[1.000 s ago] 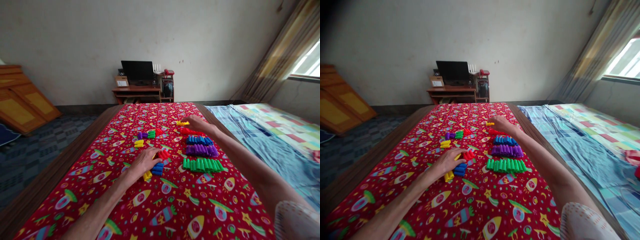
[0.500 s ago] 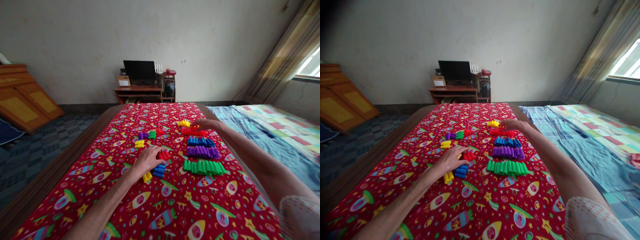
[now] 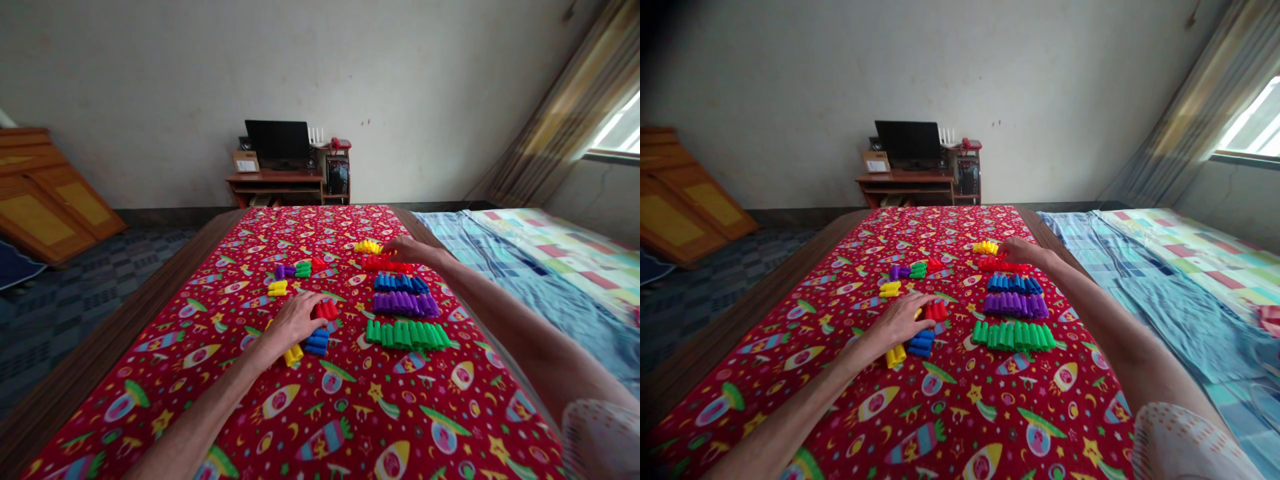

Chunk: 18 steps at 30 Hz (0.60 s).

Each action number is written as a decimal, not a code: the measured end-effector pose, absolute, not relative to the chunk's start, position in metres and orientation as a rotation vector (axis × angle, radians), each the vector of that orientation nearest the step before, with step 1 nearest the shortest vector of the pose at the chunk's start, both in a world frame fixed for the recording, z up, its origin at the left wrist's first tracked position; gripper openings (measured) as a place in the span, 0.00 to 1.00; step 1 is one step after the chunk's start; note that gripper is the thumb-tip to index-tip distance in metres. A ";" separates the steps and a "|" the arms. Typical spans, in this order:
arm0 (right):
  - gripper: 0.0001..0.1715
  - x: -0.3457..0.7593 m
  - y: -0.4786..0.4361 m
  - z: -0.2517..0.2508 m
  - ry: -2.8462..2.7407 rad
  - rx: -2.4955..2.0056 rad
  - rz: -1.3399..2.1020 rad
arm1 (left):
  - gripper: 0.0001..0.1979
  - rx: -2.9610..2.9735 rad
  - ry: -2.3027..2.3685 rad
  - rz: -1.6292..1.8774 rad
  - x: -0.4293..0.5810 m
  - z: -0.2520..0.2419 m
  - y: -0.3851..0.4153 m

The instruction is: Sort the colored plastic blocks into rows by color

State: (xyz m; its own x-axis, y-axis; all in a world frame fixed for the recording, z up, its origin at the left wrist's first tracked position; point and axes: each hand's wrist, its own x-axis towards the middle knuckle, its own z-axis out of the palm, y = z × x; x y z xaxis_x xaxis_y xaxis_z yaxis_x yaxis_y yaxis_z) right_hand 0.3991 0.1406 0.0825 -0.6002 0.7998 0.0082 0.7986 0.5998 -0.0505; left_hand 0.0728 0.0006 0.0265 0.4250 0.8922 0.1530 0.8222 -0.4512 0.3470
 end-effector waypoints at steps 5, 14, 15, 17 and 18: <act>0.20 0.399 0.137 0.077 -2.729 -1.440 -0.107 | 0.24 2.443 1.505 0.455 0.073 0.026 0.001; 0.16 0.403 0.124 0.072 -2.590 -1.378 -0.236 | 0.24 2.456 1.496 0.509 0.073 0.024 0.001; 0.16 0.404 0.122 0.069 -2.594 -1.352 -0.254 | 0.24 2.459 1.494 0.521 0.072 0.023 0.001; 0.17 0.405 0.120 0.063 -2.607 -1.303 -0.292 | 0.24 2.467 1.490 0.534 0.072 0.022 0.002; 0.17 0.405 0.119 0.059 -2.613 -1.288 -0.304 | 0.23 2.467 1.487 0.535 0.072 0.022 0.002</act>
